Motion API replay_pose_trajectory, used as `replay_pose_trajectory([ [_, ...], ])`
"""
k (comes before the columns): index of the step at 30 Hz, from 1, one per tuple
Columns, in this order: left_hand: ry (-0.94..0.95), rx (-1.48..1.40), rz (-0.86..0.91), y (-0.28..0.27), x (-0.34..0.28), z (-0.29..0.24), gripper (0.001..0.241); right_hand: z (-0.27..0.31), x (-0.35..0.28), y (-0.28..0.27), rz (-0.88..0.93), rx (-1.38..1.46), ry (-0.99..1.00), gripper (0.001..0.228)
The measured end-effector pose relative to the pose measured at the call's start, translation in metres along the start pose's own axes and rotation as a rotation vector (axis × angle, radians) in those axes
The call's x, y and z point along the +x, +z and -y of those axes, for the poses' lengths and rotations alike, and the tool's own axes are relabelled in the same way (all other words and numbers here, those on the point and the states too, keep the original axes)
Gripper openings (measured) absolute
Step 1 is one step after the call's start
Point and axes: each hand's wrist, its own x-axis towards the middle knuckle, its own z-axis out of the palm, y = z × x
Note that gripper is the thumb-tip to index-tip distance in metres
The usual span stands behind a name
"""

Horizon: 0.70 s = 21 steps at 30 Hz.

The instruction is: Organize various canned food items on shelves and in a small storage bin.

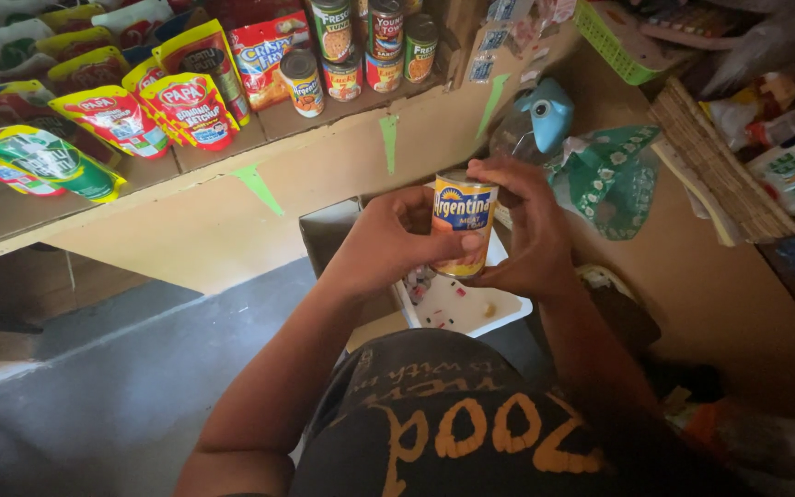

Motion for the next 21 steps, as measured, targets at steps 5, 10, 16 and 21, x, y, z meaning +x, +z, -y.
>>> replay_pose_trajectory([
  [5,0.008,-0.021,-0.005,-0.001,0.0,0.002,0.051,0.004,0.004,0.003,0.004,-0.069,-0.022,0.104],
  [10,0.029,-0.025,-0.022,0.002,0.001,0.0,0.055,-0.002,0.004,0.005,0.037,-0.105,-0.029,0.106],
  [16,0.089,0.017,-0.118,0.012,-0.006,-0.01,0.063,0.017,0.018,0.01,0.067,-0.339,-0.081,0.11],
  [21,0.206,0.19,-0.244,0.021,-0.011,-0.008,0.063,0.005,0.018,0.015,0.06,-0.285,-0.115,0.101],
])
